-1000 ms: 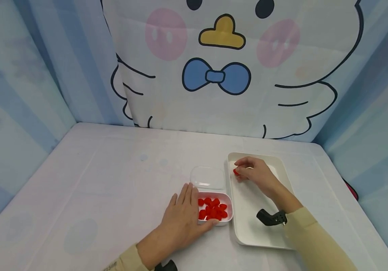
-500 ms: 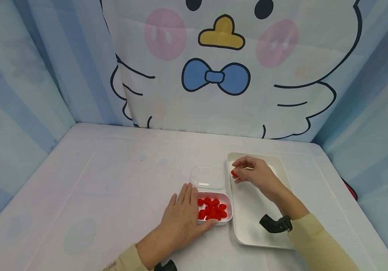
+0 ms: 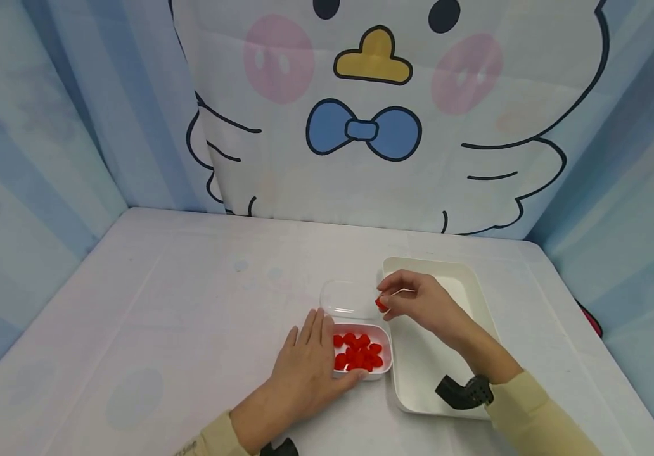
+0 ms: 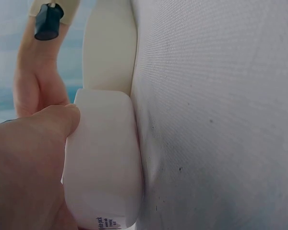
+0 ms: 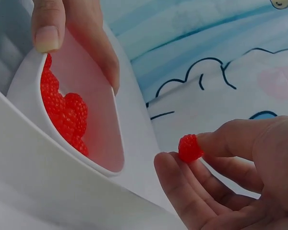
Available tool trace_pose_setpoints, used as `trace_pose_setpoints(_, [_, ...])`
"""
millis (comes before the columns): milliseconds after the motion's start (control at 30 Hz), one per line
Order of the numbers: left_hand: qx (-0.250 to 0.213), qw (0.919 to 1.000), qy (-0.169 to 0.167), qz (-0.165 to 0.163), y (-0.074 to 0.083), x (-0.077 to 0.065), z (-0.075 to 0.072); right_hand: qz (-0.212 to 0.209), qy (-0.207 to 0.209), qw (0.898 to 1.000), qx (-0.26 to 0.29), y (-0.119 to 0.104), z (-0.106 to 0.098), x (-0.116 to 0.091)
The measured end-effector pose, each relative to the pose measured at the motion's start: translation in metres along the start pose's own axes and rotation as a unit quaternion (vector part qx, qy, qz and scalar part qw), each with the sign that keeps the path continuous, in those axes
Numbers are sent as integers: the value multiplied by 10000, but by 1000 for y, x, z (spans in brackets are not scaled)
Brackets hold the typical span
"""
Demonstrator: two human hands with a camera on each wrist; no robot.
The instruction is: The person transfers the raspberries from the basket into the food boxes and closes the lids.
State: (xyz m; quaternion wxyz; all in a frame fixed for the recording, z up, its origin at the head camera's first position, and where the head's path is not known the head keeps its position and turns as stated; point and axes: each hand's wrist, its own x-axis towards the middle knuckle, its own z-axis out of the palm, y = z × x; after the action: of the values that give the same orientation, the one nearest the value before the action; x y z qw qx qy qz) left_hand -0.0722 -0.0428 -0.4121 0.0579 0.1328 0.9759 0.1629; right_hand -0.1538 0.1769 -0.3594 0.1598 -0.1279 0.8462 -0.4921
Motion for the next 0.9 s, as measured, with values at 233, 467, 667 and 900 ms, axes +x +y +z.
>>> trace_pose_setpoints(233, [58,10000,38,48,-1,0,0,-189,-411,9988,-160,-2,10,-4])
trace_pose_setpoints(467, [171,9997,105,106,-3,0,1,-345,-617,9970,-307,-4,18,-8])
trace_pose_setpoints(667, [172,9997,142,118,-3,-1,0,-503,-773,9951,-351,-5,24,-9])
trace_pose_setpoints(900, [170,9996,143,177,-3,-2,0,-616,-854,9936,-398,-3,32,-7])
